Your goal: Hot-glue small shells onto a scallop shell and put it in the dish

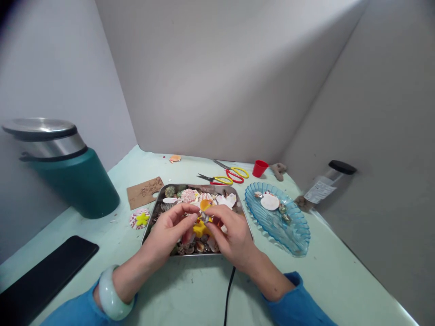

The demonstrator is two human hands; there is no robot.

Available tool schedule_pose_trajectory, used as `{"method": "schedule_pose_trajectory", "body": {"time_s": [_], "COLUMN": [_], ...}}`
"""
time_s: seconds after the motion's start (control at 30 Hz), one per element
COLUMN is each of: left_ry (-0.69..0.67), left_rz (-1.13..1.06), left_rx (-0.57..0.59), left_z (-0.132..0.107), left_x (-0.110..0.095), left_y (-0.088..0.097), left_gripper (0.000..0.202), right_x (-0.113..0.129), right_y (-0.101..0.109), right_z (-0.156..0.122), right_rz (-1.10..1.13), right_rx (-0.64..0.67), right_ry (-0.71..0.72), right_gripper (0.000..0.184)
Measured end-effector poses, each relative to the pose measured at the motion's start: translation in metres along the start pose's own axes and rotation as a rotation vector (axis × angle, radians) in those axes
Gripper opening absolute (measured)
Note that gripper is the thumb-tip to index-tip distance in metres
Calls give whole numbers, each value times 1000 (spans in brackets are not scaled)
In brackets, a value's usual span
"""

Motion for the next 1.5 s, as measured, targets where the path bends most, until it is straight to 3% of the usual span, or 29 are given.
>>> {"method": "schedule_pose_trajectory", "body": {"time_s": [0.2, 0.73, 0.87, 1.2, 1.5], "left_ry": [-4, 23, 27, 94, 94], "left_rz": [3, -123, -113, -155, -115], "left_rx": [94, 102, 100, 106, 149], "left_z": [-3, -3, -3, 0, -2], "left_x": [0, -1, -1, 0, 2], "left_y": [-3, -4, -3, -2, -1], "left_gripper": [27, 30, 35, 32, 31], "right_x": [0, 6, 5, 5, 5], "right_y": [-1, 0, 1, -1, 2], "right_z": [0, 6, 6, 2, 4], "right_rz": [15, 60, 87, 53, 122], "right_rx": [35, 47, 23, 49, 49], "right_ry": [-6, -18, -45, 28, -26], "right_gripper": [24, 24, 18, 28, 24]}}
Point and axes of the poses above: each hand's wrist, its own z-axis towards the middle knuckle, its own y-axis out of the back of the hand, x = y × z, the point moved 3 cm from there along z, towards the middle knuckle, and after that the axes turned 14 degrees about -x, right-handed, at the moved point
